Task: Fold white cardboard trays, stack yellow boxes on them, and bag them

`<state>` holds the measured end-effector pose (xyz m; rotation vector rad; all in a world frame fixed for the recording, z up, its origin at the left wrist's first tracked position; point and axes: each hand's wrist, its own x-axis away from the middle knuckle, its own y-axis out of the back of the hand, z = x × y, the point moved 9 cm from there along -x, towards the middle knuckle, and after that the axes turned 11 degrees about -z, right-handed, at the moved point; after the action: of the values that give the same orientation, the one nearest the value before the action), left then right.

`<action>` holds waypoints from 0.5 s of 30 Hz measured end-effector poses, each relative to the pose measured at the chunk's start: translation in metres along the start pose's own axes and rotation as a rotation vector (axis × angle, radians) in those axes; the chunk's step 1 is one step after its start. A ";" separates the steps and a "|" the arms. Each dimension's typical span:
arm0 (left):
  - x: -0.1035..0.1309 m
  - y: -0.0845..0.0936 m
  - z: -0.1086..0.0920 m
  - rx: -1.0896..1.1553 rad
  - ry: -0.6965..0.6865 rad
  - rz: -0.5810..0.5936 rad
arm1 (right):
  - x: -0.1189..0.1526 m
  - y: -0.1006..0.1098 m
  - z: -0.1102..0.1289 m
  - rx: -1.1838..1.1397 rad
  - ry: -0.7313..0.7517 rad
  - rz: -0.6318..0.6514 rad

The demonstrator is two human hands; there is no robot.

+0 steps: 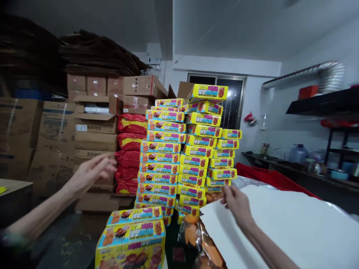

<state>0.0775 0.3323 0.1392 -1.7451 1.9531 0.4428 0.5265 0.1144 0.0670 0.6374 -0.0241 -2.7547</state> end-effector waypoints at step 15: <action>-0.177 -0.315 -0.191 0.062 0.397 0.449 | -0.205 -0.030 0.221 -0.324 -0.335 0.468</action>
<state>0.3756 0.3349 0.4189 -1.4279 2.6257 0.1835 0.5969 0.1930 0.3503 0.0643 0.1727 -2.3049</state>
